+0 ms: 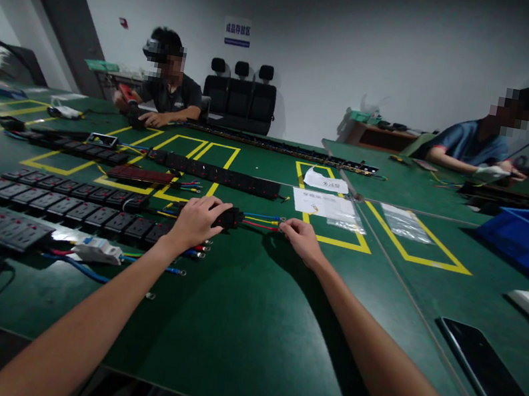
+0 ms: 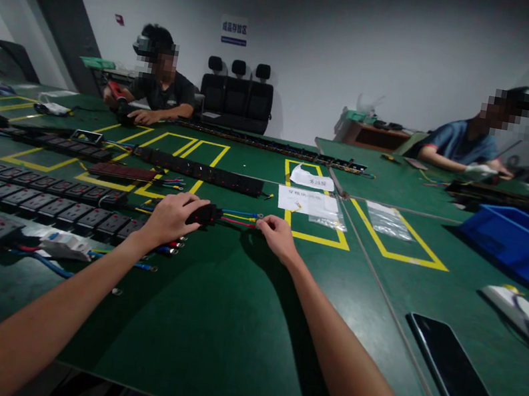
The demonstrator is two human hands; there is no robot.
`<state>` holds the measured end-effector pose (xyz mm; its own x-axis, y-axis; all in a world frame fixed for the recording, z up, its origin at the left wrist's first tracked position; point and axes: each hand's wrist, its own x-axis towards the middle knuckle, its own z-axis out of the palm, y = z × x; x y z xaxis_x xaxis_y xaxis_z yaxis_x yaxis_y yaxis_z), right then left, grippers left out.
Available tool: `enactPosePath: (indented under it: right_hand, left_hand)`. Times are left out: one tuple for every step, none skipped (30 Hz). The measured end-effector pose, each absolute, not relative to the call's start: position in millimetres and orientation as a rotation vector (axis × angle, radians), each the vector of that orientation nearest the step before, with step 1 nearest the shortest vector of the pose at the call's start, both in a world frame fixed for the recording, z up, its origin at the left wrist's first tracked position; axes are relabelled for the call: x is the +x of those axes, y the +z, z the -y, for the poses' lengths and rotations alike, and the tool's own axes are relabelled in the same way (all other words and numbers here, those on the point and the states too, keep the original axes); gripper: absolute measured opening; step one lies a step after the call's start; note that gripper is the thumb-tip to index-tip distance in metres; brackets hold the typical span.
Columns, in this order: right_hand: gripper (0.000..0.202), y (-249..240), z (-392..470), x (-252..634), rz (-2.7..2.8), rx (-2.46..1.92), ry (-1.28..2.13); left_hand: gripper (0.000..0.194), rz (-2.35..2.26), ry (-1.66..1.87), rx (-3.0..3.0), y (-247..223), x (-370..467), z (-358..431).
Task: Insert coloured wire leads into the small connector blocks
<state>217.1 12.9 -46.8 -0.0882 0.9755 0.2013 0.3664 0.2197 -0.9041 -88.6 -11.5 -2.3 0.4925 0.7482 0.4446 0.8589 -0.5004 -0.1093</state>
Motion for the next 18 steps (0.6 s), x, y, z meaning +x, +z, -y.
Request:
enactPosePath:
  right_hand:
    - [0.032,-46.9,-13.2,217.2,1.622,-1.288,0.864]
    - [0.032,-47.0,-13.5,217.3,1.628,-1.288,0.855]
    - [0.032,-47.1,-13.7,217.4,1.633,-1.289,0.848]
    - [0.032,-47.0,-13.9,217.5,1.638,-1.29,0.842]
    - [0.032,-46.9,-14.0,217.6,1.642,-1.291,0.838]
    - [0.032,-46.7,-14.0,217.5,1.645,-1.293,0.836]
    - [0.032,-46.4,-13.8,217.4,1.647,-1.295,0.834]
    - [0.032,-46.0,-13.6,217.3,1.648,-1.299,0.834]
    - [0.032,-45.6,-13.3,217.2,1.648,-1.304,0.833]
    - [0.033,-45.2,-13.0,217.0,1.648,-1.309,0.833]
    - [0.033,-44.8,-12.7,216.9,1.649,-1.313,0.831]
    - [0.033,-44.6,-12.5,216.9,1.652,-1.315,0.828]
    - [0.033,-44.4,-12.3,216.8,1.655,-1.315,0.824]
    - [0.033,-44.3,-12.2,216.9,1.657,-1.313,0.821]
    - [0.033,-44.4,-12.3,216.9,1.658,-1.31,0.82]
    - [0.032,-44.6,-12.4,217.0,1.658,-1.305,0.818]
    - [0.032,-44.8,-12.7,217.1,1.655,-1.301,0.817]
    - [0.033,-45.2,-13.0,217.3,1.652,-1.297,0.821]
  left_hand:
    - [0.054,1.351,-0.488,-2.424,-2.3,-88.7,11.4]
    - [0.054,1.35,-0.484,-2.423,-2.3,-88.7,11.5]
    - [0.054,1.349,-0.481,-2.421,-2.1,-88.8,11.5]
    - [0.054,1.349,-0.479,-2.42,-1.9,-88.8,11.6]
    - [0.053,1.347,-0.476,-2.419,-1.6,-88.9,11.7]
    - [0.053,1.346,-0.474,-2.419,-1.3,-88.9,11.8]
    - [0.052,1.346,-0.471,-2.419,-0.9,-88.9,11.9]
    - [0.051,1.348,-0.468,-2.42,-0.6,-88.9,12.0]
    - [0.05,1.351,-0.463,-2.422,-0.3,-88.8,12.1]
    - [0.05,1.354,-0.461,-2.424,-0.2,-88.8,12.1]
    - [0.049,1.356,-0.461,-2.427,-0.3,-88.8,12.0]
    - [0.049,1.357,-0.464,-2.431,-0.6,-89.0,11.8]
    - [0.05,1.354,-0.469,-2.438,-1.1,-89.3,11.5]
    - [0.051,1.347,-0.477,-2.447,-1.8,-89.7,11.0]
    - [0.052,1.34,-0.485,-2.456,-2.6,-90.3,10.3]
    - [0.053,1.33,-0.495,-2.466,-3.5,-91.1,9.6]
    - [0.054,1.32,-0.503,-2.477,-4.2,-91.9,8.8]
    - [0.054,1.308,-0.511,-2.491,-4.8,-92.7,8.0]
